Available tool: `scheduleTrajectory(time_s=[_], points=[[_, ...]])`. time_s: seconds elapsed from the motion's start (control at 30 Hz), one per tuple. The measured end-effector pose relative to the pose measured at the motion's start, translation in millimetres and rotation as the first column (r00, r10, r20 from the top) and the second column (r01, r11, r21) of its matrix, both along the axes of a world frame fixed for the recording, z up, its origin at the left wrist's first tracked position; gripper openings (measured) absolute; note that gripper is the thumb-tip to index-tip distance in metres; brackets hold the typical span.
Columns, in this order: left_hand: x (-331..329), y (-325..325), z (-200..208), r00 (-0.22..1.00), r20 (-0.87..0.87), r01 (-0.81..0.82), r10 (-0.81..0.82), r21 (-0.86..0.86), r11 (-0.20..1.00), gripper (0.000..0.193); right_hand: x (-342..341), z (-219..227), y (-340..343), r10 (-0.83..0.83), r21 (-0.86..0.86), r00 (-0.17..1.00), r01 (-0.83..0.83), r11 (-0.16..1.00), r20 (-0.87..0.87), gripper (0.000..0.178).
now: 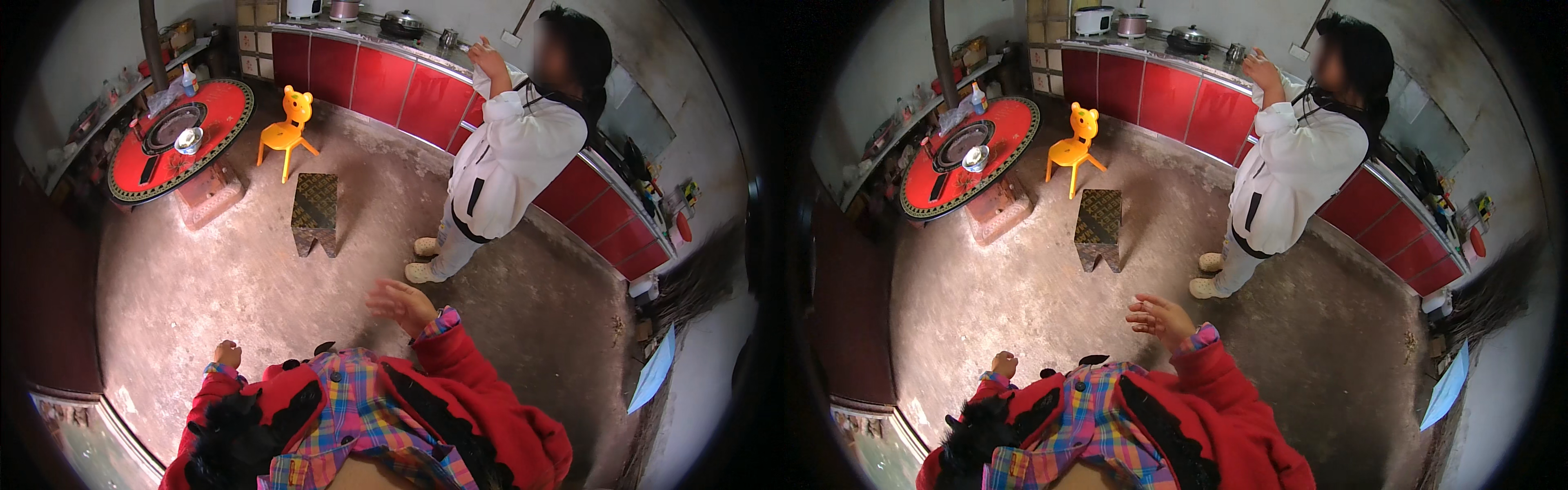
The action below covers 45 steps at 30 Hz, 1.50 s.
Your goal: The person cracks an egg into a bowl, serves porridge from a rice cooker into a bowl, and kneads dough in a metal bowl. The person also washes hands at the sink.
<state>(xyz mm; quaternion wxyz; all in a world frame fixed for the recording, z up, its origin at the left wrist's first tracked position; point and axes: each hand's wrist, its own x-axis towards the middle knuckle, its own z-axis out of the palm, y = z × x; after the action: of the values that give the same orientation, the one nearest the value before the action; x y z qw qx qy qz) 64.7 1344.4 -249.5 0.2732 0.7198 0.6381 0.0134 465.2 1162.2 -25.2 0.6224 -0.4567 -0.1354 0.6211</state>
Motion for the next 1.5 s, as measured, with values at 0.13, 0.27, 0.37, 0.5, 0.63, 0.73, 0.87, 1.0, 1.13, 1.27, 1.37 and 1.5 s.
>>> scheduleTrajectory(time_s=[0.13,0.27,0.37,0.5,0.63,0.73,0.87,1.0,1.13,1.27,1.37,1.5], points=[[-16,15,6,1.0,-0.006,0.001,-0.002,-0.037,0.999,0.032,-13,-4,13,-0.012,-0.005,1.0,0.012,1.0,-0.026,0.035],[-25,21,4,0.999,-0.04,-0.005,0.001,-0.095,0.996,0.032,-23,-8,25,0.032,0.005,0.999,-0.032,0.999,-0.034,0.035],[-26,19,4,1.0,-0.001,-0.002,0.002,-0.145,0.989,0.033,-24,-15,29,0.042,0.012,0.999,-0.042,0.999,-0.024,0.035],[-42,15,-25,1.0,0.013,0.01,-0.008,-0.121,0.993,0.037,-34,-7,35,0.04,-0.027,0.999,-0.04,0.999,-0.014,0.034],[-20,8,11,0.997,0.052,-0.056,0.065,-0.159,0.986,0.042,-31,-11,30,0.007,-0.069,1.0,-0.008,0.998,-0.02,0.035],[-25,3,10,0.992,-0.008,-0.122,0.123,-0.17,0.978,0.042,-34,-12,32,0.019,-0.047,0.999,-0.021,0.999,-0.043,0.033],[-30,2,8,0.997,0.014,-0.075,0.078,-0.129,0.989,0.044,-31,-18,32,-0.022,-0.073,0.997,0.017,0.997,-0.073,0.034],[34,25,72,0.943,0.32,0.07,-0.093,0.081,0.994,0.043,-41,-18,39,-0.034,-0.152,0.999,0.028,0.988,-0.04,0.033],[146,2,191,0.652,0.665,0.233,-0.364,0.282,0.931,0.032,-70,-37,64,0.203,0.017,0.979,-0.202,0.979,-0.036,0.036],[188,-26,201,0.406,0.558,0.466,-0.724,0.555,0.689,0.027,-95,-43,80,0.293,0.115,0.923,-0.272,0.955,-0.25,0.041],[179,-13,185,0.548,0.307,0.473,-0.778,0.653,0.591,0.027,-98,6,61,0.316,0.003,0.948,-0.317,0.949,0.047,0.038],[155,19,136,0.893,0.141,0.38,-0.426,0.27,0.885,0.041,-72,-16,43,0.156,0.072,0.983,-0.149,0.986,-0.096,0.041]])
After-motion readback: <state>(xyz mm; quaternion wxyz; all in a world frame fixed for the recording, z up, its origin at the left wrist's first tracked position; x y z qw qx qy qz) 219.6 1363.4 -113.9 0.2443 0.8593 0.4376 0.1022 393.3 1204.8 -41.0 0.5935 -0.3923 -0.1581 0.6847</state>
